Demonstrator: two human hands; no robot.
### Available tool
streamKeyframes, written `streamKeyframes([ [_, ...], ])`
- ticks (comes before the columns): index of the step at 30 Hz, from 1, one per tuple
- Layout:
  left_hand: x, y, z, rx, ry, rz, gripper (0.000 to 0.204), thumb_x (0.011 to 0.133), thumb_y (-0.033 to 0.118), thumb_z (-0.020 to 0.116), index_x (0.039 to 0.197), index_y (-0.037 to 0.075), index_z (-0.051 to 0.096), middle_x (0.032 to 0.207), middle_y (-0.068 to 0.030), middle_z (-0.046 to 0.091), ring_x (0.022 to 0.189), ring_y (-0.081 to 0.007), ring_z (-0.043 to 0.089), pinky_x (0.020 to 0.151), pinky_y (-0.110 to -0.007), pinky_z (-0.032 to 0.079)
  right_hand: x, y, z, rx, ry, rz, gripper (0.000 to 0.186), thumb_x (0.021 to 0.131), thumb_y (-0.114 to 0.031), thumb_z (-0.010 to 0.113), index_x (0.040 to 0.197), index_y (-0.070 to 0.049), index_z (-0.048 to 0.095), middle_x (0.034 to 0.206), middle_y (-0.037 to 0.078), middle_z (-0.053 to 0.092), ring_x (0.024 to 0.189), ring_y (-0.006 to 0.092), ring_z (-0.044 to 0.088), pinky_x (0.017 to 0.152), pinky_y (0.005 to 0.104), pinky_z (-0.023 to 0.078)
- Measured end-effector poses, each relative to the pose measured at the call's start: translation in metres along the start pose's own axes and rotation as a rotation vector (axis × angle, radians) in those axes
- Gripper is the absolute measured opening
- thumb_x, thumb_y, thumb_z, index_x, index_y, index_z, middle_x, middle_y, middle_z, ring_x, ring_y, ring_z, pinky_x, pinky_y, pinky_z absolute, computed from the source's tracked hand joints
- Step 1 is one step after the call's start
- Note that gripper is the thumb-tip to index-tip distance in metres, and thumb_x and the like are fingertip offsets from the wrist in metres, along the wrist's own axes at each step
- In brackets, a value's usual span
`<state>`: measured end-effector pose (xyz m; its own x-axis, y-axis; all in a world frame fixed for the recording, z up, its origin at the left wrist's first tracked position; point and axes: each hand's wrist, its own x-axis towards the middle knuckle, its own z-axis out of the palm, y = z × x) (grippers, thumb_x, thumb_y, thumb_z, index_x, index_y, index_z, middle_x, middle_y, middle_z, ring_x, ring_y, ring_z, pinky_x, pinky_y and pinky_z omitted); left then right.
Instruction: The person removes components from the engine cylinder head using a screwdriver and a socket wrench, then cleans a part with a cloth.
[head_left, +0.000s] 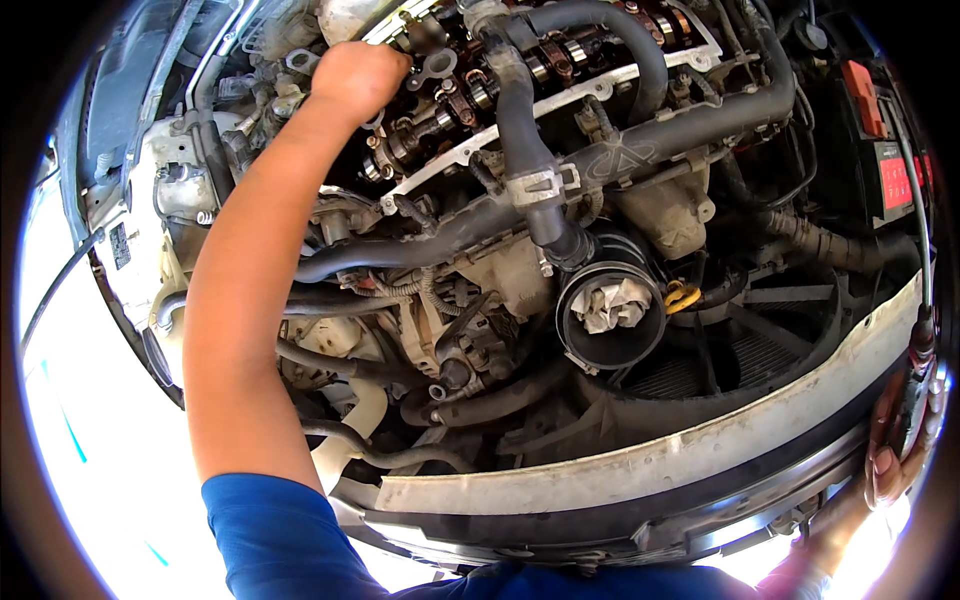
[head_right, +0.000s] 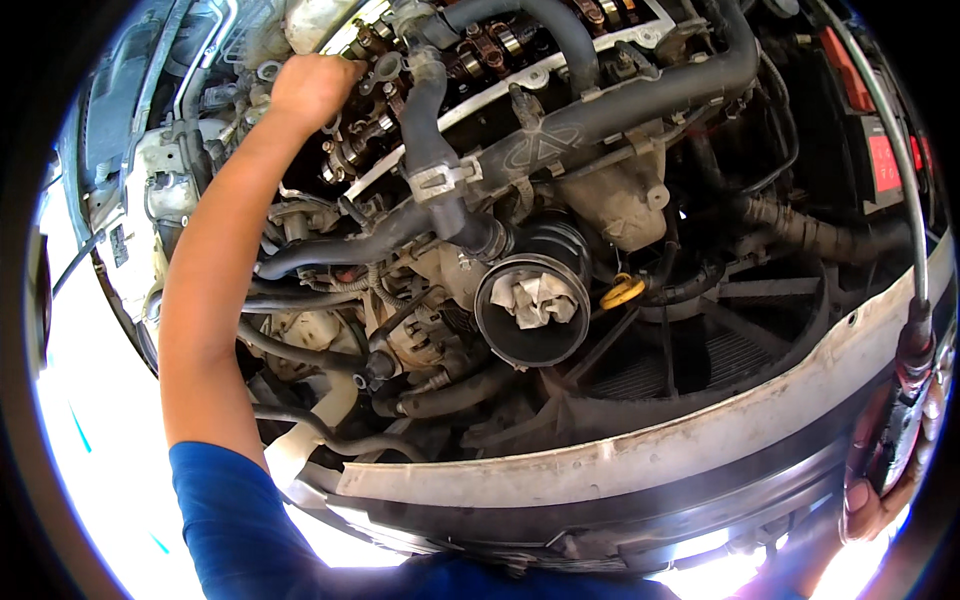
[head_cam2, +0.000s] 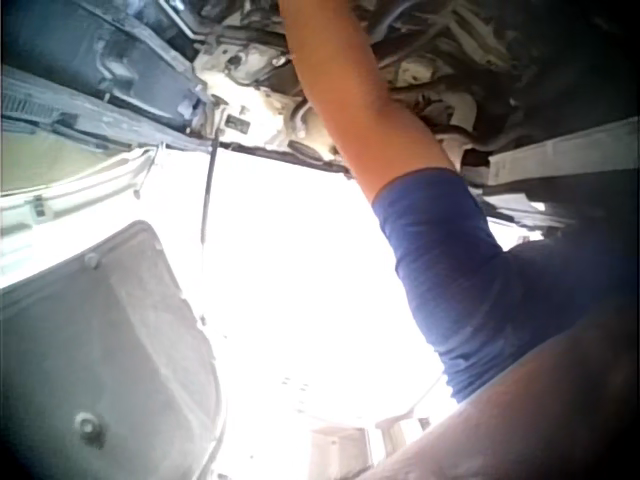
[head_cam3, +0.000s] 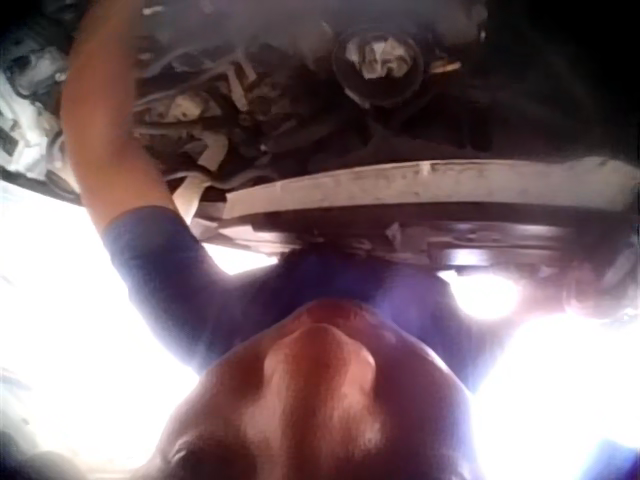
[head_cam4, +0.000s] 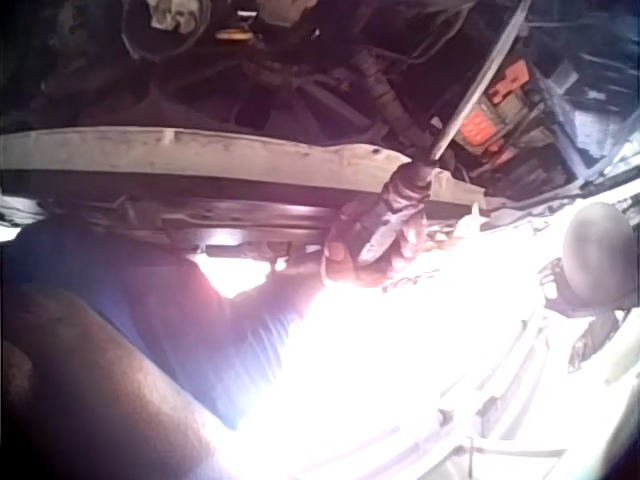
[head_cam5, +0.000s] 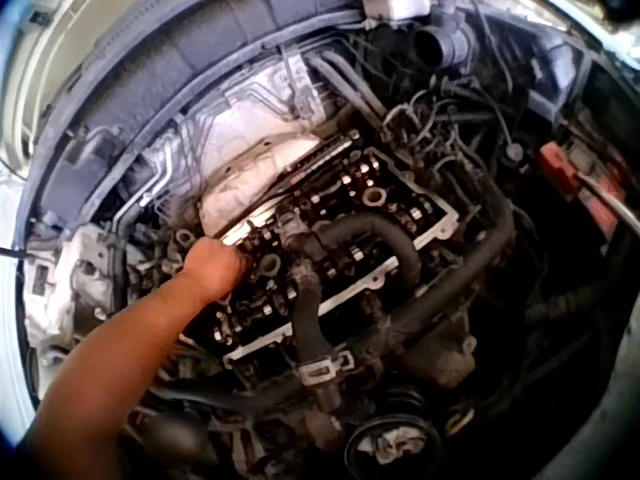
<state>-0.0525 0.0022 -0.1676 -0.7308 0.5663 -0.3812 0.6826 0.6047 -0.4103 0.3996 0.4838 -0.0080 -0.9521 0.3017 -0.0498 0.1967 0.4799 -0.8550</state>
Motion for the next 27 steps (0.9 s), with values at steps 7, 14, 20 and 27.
streamKeyframes([
  [7,0.003,-0.004,0.005,0.084,0.013,0.051,0.034,0.092,0.014,0.051,0.118,0.024,0.071,0.094,-0.0122,0.074,0.087,-0.0322,0.071,0.074,-0.046,0.056,0.001,-0.003,0.000,-0.057,0.018,0.010,0.079,0.073,-0.055,0.077,0.120,0.002,0.047,0.095,0.010,0.050,0.059,0.0060,0.037,0.049,0.0188,0.022],
  [14,0.005,0.008,-0.005,0.053,-0.067,-0.032,0.033,0.089,0.013,0.054,0.117,0.020,0.070,0.097,-0.0141,0.073,0.093,-0.0348,0.070,0.079,-0.047,0.056,-0.003,-0.006,-0.001,-0.078,0.017,0.037,0.075,0.068,-0.057,0.079,0.107,0.001,0.049,0.089,0.008,0.049,0.053,0.0054,0.035,0.046,0.0179,0.021],
  [20,-0.002,-0.008,-0.015,0.025,-0.021,0.135,0.034,0.085,0.014,0.065,0.118,0.020,0.071,0.096,-0.0145,0.073,0.092,-0.0349,0.070,0.079,-0.047,0.056,-0.020,-0.006,0.003,-0.057,0.064,0.053,0.076,0.068,-0.056,0.080,0.107,0.001,0.049,0.089,0.008,0.049,0.054,0.0056,0.036,0.047,0.0180,0.021],
  [27,-0.001,-0.026,-0.004,0.009,0.071,0.256,0.036,0.082,0.015,0.073,0.118,0.020,0.072,0.093,-0.0152,0.072,0.089,-0.0365,0.068,0.077,-0.047,0.055,-0.033,-0.008,0.016,-0.041,0.102,0.114,0.076,0.067,-0.056,0.080,0.108,0.001,0.049,0.090,0.008,0.050,0.055,0.0058,0.037,0.048,0.0181,0.022],
])
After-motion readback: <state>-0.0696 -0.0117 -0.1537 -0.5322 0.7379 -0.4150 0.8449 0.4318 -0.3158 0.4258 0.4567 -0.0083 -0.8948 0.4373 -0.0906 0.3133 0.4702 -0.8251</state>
